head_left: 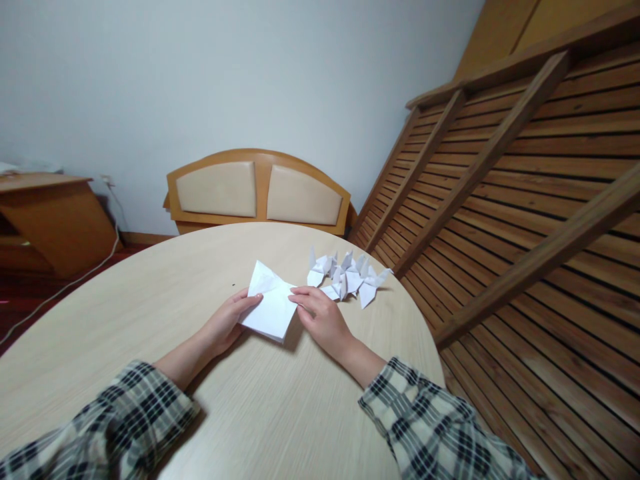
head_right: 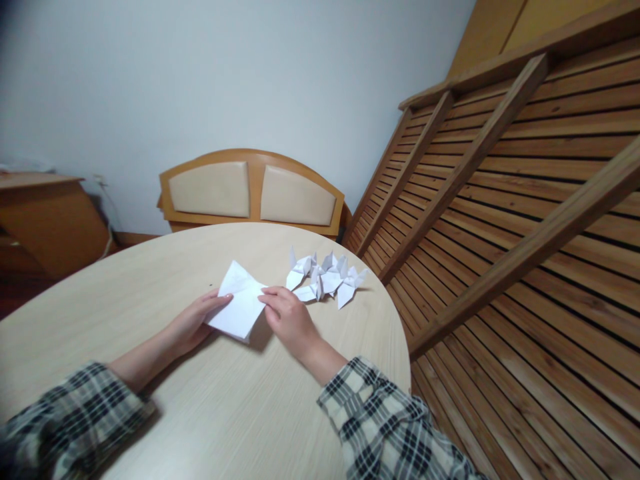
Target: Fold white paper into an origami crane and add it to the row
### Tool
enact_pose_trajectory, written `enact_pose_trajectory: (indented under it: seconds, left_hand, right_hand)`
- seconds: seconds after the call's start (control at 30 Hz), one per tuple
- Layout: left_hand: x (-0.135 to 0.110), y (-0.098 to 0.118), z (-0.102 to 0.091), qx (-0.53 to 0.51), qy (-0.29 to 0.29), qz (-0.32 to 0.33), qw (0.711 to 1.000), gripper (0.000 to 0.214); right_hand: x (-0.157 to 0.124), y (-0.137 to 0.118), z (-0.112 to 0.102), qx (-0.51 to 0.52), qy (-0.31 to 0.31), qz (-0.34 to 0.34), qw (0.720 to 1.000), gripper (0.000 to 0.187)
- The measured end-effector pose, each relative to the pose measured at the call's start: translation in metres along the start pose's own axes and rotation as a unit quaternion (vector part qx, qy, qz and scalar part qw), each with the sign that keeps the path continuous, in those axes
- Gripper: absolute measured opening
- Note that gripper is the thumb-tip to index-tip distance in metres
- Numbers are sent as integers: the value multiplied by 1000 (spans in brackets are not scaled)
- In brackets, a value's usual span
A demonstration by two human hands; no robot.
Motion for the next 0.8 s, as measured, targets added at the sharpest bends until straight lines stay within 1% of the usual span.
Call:
enact_pose_trajectory:
  seconds: [0.07, 0.17, 0.3, 0.4, 0.47, 0.67, 0.8]
  left_hand:
    - [1, -2, -2, -7, -13, 11, 1000, 34]
    - [1, -3, -3, -9, -22, 13, 1000, 39]
    - [1, -3, -2, -14, -3, 20, 1000, 41]
    - [1, -1, -2, -18, 15, 25, 999, 41]
    - [1, -1, -1, -18, 19, 27, 999, 39]
    - [0, -1, 1, -10, 24, 22, 999, 31]
    - [-2, 0, 2, -9, 20, 13, 1000, 33]
  right_hand:
    - [1, 1, -1, -13, 3, 1, 1000, 28]
    - [2, 1, -3, -34, -11, -2, 999, 28]
    - [2, -1, -5, -40, -42, -3, 998, 25]
    - [3, -2, -7, -14, -74, -7, 997, 19]
    - [3, -2, -9, 3, -84, -14, 996, 19]
    - [5, -1, -14, 11, -97, -10, 995, 9]
    - [5, 0, -14, 18, -83, -11, 996, 15]
Point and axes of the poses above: each hand's wrist, its own x-axis towards the middle knuckle, its own z-axis out of the palm, y = z × x, the point moved 1 cm from there along x, towards the middle knuckle, and after that the axes turned 3 degrees about x, right-handed, at the moved point
